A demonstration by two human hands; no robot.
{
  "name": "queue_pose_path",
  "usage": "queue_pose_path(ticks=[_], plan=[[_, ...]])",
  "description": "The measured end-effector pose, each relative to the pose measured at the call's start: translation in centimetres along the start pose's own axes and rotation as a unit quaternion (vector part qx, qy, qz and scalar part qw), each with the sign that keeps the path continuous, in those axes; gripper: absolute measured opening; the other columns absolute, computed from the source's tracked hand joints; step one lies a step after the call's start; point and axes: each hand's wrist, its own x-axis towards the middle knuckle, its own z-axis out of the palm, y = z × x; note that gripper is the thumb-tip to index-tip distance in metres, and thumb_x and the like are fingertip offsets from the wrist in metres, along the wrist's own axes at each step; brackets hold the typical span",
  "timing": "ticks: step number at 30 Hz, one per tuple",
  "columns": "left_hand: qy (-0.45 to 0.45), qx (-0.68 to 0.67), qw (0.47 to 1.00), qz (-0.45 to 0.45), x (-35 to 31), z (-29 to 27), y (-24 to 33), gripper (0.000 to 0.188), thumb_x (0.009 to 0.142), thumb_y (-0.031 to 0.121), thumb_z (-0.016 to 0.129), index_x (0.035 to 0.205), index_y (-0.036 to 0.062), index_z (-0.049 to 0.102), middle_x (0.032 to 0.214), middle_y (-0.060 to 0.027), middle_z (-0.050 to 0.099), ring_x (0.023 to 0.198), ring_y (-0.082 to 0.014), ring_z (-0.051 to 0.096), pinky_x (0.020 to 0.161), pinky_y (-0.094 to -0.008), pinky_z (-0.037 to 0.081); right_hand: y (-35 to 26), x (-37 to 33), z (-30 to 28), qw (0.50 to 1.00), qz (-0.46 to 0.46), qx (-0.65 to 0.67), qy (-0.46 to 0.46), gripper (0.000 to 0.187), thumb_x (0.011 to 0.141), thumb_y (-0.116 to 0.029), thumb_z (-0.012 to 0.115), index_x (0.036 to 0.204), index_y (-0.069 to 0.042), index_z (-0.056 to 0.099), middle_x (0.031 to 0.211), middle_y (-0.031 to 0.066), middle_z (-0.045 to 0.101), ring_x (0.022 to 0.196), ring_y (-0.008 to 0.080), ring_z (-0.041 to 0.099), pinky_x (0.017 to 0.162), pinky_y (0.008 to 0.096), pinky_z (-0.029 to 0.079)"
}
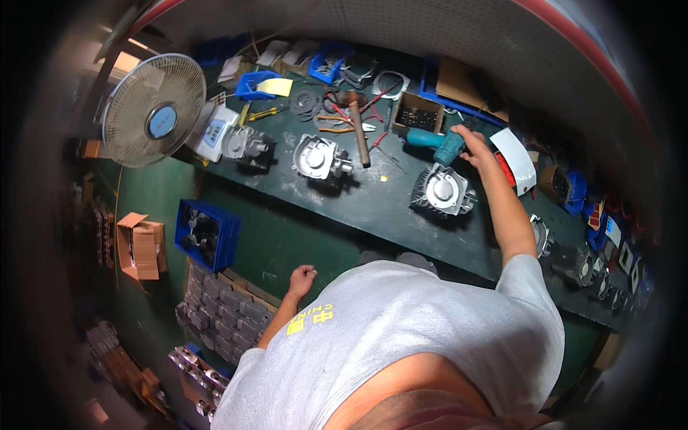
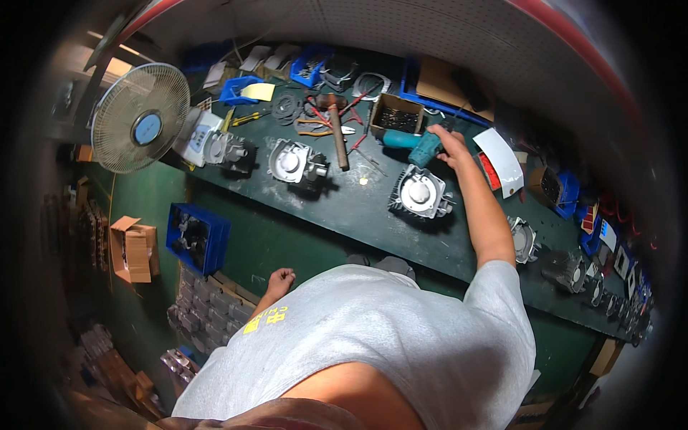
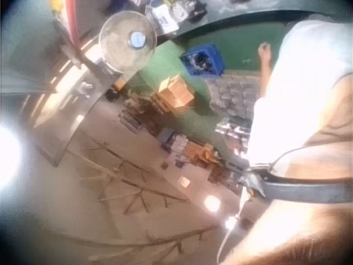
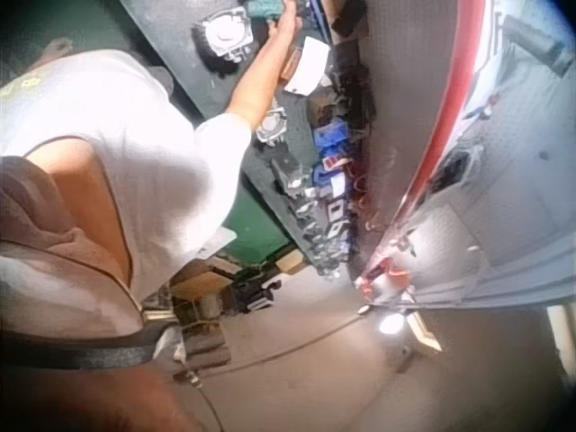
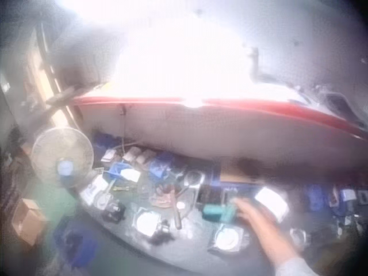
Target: The person assembles small electrical components on a workbench. They place white circular parts into metal housings, then use a cordless drill to fasten screws into each unit. The person handles several units sequentially, moving them along the bench as they work.
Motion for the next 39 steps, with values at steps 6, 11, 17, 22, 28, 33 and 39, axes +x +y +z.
queue_pose_path(ticks=[6, 11, 17, 22, 28, 33, 39], plan=[[-0.016, 0.016, 1.000, 0.001, 1.6, -1.4, 1.5, 0.032, 0.085, 0.022, 0.074, 0.110, 0.0020, 0.072, 0.088, -0.0070, 0.071, 0.083, -0.0143, 0.066, 0.081, -0.0301, 0.053, -1.9, -2.8, 1.1, 0.999, -0.029, 0.006, 0.035, 0.046, 0.073, -0.042, 0.084, 0.095, -0.007, 0.064, 0.077, 0.0027, 0.064, 0.056, 0.0118, 0.059, 0.043, 0.0227, 0.046], [0.012, 0.017, 0.997, 0.074, 1.1, -2.2, 4.5, 0.033, 0.086, 0.021, 0.072, 0.113, 0.0012, 0.070, 0.092, -0.0107, 0.073, 0.085, -0.0193, 0.069, 0.081, -0.0336, 0.054, -4.2, -5.6, 2.4, 0.996, -0.064, 0.054, 0.040, 0.043, 0.075, -0.042, 0.083, 0.095, -0.009, 0.064, 0.077, 0.0012, 0.063, 0.057, 0.0116, 0.060, 0.046, 0.0224, 0.045], [0.157, 0.022, 0.922, 0.353, -2.9, -3.9, 20.6, 0.041, 0.087, 0.010, 0.070, 0.126, 0.0021, 0.062, 0.114, -0.0196, 0.066, 0.105, -0.0343, 0.066, 0.092, -0.0384, 0.052, -6.4, -13.2, 7.3, 0.982, -0.180, -0.046, -0.022, 0.032, 0.081, -0.037, 0.079, 0.090, -0.008, 0.066, 0.076, 0.0007, 0.066, 0.060, 0.0100, 0.060, 0.052, 0.0258, 0.048], [0.185, 0.083, 0.835, 0.511, -5.2, -5.4, 33.7, 0.064, 0.077, 0.010, 0.077, 0.137, 0.0043, 0.054, 0.133, -0.0185, 0.057, 0.124, -0.0373, 0.055, 0.107, -0.0466, 0.043, -5.7, -18.3, 13.5, 0.961, -0.239, -0.115, -0.083, 0.038, 0.077, -0.032, 0.083, 0.092, -0.003, 0.064, 0.082, 0.0036, 0.066, 0.071, 0.0115, 0.062, 0.065, 0.0279, 0.052], [0.199, 0.229, 0.795, 0.524, -4.4, -5.9, 36.7, 0.069, 0.075, 0.013, 0.075, 0.140, 0.0057, 0.052, 0.128, -0.0161, 0.058, 0.123, -0.0339, 0.054, 0.115, -0.0562, 0.029, -2.0, -21.0, 21.9, 0.953, -0.194, -0.038, -0.231, 0.038, 0.077, -0.027, 0.085, 0.095, -0.001, 0.063, 0.083, 0.0039, 0.066, 0.069, 0.0117, 0.063, 0.061, 0.0285, 0.053], [0.210, 0.158, 0.823, 0.504, -1.9, -10.1, 33.2, 0.060, 0.076, 0.014, 0.074, 0.133, 0.0045, 0.058, 0.099, -0.0133, 0.066, 0.096, -0.0336, 0.064, 0.096, -0.0473, 0.045, -3.1, -23.1, 28.5, 0.937, -0.115, -0.026, -0.328, 0.049, 0.084, -0.038, 0.080, 0.107, 0.002, 0.063, 0.084, 0.0048, 0.067, 0.069, 0.0100, 0.065, 0.051, 0.0228, 0.053], [0.227, -0.006, 0.844, 0.486, 2.7, -19.0, 26.4, 0.023, 0.081, 0.006, 0.069, 0.104, 0.0033, 0.065, 0.092, -0.0130, 0.066, 0.085, -0.0314, 0.066, 0.075, -0.0395, 0.052, -3.2, -22.0, 38.7, 0.909, -0.038, 0.010, -0.415, 0.042, 0.095, -0.039, 0.069, 0.103, 0.002, 0.064, 0.086, 0.0064, 0.066, 0.075, 0.0121, 0.066, 0.058, 0.0265, 0.059]])
